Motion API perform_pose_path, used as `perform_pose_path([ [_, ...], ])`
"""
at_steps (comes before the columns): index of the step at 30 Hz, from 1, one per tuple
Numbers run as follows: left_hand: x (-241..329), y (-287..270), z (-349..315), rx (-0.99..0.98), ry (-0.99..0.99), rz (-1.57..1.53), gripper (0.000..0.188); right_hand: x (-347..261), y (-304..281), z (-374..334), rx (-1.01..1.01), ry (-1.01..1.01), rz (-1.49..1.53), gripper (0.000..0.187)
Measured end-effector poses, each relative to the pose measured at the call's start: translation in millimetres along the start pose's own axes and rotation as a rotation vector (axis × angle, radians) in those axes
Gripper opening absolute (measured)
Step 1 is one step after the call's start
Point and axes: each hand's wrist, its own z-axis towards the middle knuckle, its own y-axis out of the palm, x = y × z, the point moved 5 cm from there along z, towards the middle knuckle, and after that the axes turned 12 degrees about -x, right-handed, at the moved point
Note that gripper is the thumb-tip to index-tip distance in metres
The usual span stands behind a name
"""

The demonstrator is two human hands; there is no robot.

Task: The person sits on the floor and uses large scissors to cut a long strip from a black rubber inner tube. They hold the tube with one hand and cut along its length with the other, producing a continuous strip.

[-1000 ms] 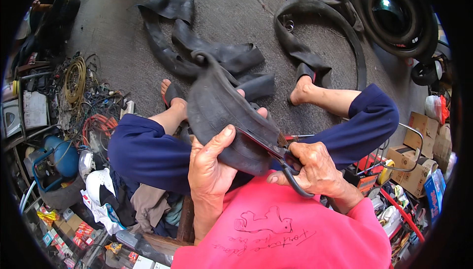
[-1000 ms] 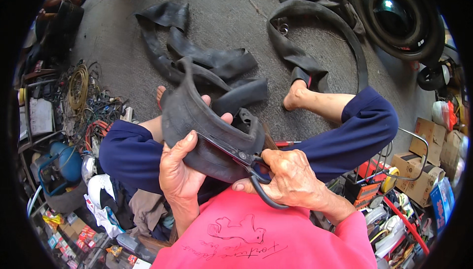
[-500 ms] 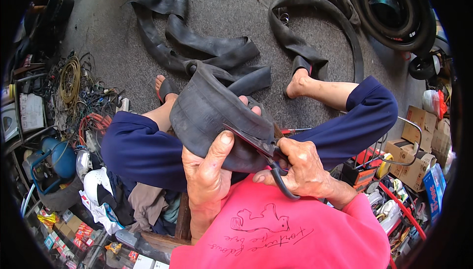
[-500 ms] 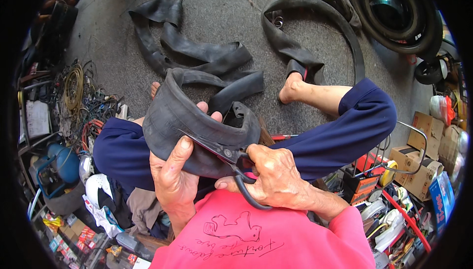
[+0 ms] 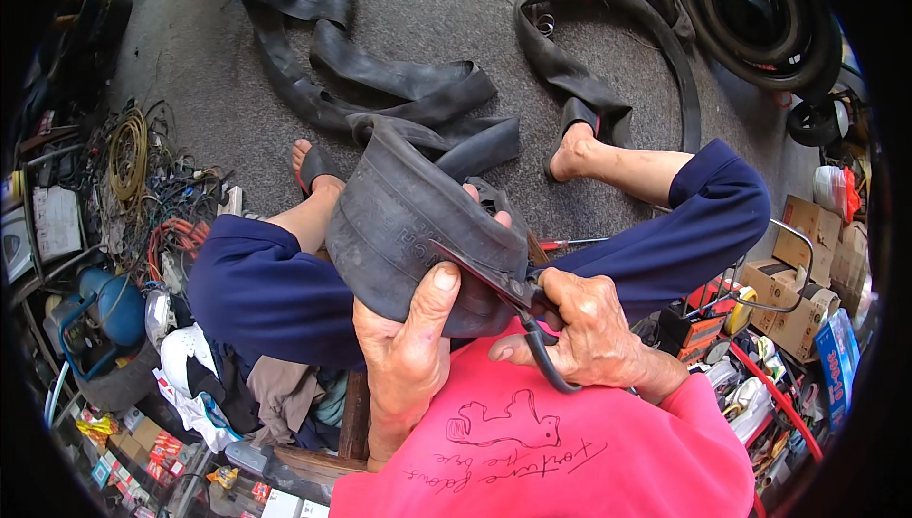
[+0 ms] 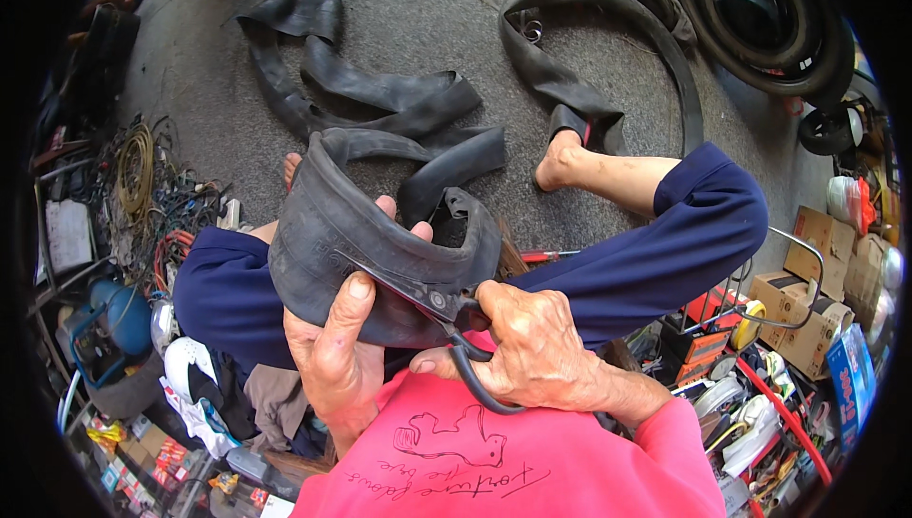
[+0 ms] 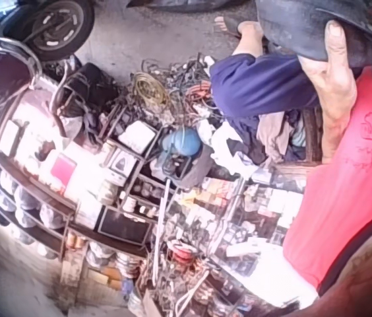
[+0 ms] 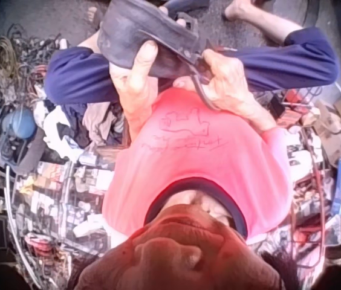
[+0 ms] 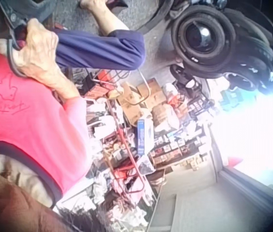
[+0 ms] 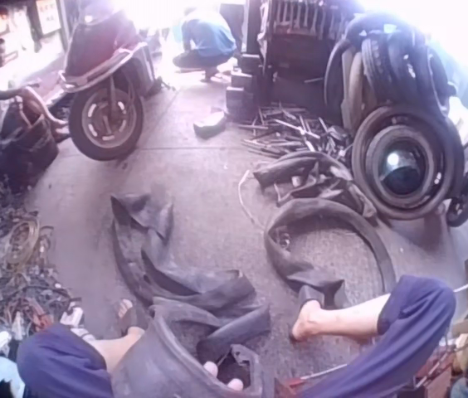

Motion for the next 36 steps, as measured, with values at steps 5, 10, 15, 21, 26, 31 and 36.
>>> perform_pose_path([
  [5, -3.0, 0.5, 1.5, 0.016, 0.001, 0.037, 0.046, 6.9, 3.2, -5.7, 0.052, -0.035, -0.025, 0.063],
  [10, -8.2, -2.8, -0.5, 0.013, -0.037, 0.104, 0.043, 8.5, 0.3, -3.8, 0.047, -0.023, -0.1, 0.065],
  [15, -15.1, -7.9, -5.1, 0.033, -0.048, 0.185, 0.051, 6.1, 0.1, 1.5, 0.07, -0.055, -0.074, 0.066],
  [21, -15.2, -9.9, -6.6, 0.018, -0.048, 0.192, 0.046, 10.7, 5.4, -0.7, 0.01, -0.006, -0.02, 0.065],
  [26, -15.0, -8.8, -6.7, 0.006, -0.034, 0.197, 0.05, 11.9, 6.4, -1.7, 0.005, 0.0, -0.02, 0.066],
  [31, -25.9, -8.1, -12.6, -0.031, -0.093, 0.185, 0.039, 6.7, 3.9, 5.8, -0.013, 0.009, 0.046, 0.069],
  [36, -28.6, -12.4, -14.4, -0.067, -0.093, 0.23, 0.041, 7.6, 4.3, 3.7, -0.029, 0.026, 0.043, 0.069],
])
